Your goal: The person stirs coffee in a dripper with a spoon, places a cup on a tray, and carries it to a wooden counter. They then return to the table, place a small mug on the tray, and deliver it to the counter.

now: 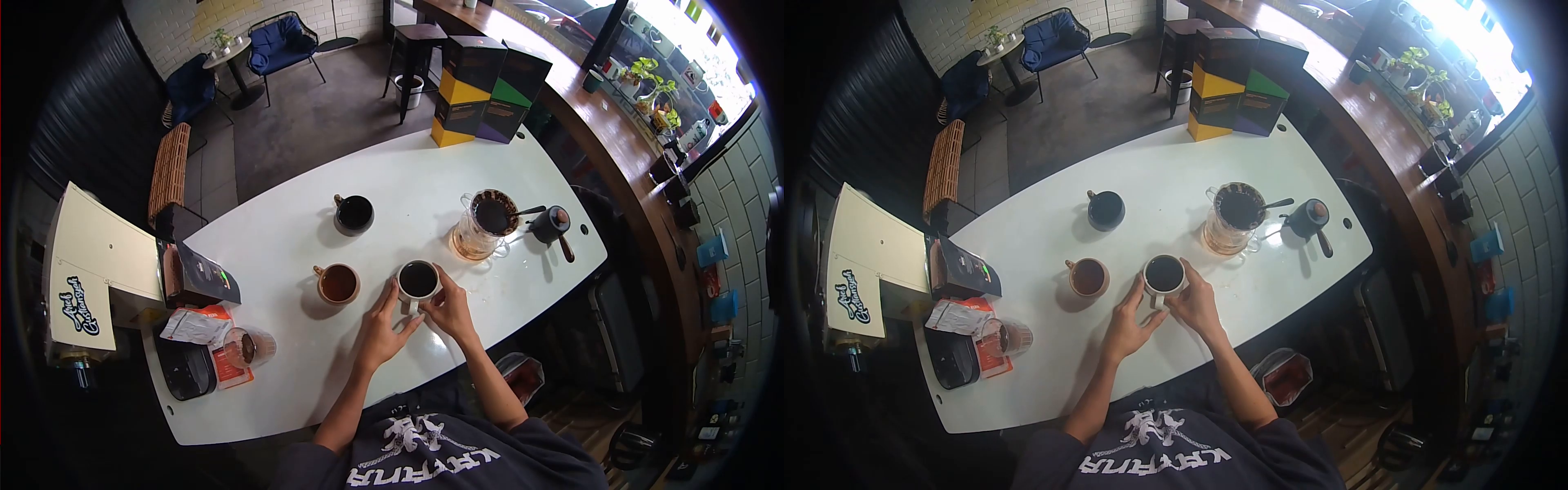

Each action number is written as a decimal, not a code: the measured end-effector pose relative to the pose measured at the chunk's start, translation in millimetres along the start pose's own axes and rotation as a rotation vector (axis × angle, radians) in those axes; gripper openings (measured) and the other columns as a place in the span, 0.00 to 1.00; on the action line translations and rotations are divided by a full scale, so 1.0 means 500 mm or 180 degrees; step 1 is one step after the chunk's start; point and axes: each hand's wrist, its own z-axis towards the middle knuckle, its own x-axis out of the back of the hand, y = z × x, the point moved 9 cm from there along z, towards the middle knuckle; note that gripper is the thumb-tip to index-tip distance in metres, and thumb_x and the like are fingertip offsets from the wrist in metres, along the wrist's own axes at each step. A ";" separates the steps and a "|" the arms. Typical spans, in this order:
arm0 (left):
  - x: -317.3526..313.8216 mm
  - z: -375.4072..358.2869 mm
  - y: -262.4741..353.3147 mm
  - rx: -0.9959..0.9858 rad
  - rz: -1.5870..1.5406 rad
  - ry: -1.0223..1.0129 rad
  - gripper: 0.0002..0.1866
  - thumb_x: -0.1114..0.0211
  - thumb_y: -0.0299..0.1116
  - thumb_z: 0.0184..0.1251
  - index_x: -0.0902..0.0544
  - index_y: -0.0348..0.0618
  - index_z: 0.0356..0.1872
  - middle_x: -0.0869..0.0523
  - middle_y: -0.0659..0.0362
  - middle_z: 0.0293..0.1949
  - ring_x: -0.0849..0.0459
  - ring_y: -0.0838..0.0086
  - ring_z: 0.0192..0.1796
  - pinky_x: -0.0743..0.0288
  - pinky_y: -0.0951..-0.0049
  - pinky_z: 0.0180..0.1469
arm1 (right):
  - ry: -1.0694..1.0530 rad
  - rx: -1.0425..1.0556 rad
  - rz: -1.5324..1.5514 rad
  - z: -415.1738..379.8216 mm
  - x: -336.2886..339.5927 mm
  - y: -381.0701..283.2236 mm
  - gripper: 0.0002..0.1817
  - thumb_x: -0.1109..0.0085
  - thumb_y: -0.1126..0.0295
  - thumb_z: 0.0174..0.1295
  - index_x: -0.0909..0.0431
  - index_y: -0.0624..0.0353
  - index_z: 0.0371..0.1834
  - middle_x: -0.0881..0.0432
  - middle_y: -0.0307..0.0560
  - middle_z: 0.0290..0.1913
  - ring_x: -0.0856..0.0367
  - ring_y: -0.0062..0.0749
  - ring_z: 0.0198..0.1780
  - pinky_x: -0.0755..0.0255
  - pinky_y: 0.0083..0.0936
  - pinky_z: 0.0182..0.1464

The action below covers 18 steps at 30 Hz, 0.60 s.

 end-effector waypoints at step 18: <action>0.000 -0.001 0.002 0.0069 0.0020 -0.0022 0.47 0.27 0.37 0.60 0.45 0.25 0.73 0.37 0.32 0.71 0.36 0.47 0.74 0.34 0.59 0.71 | -0.0056 -0.0006 0.0030 0.001 -0.001 -0.001 0.47 0.27 0.76 0.40 0.35 0.69 0.70 0.16 0.58 0.32 0.15 0.37 0.28 0.22 0.30 0.35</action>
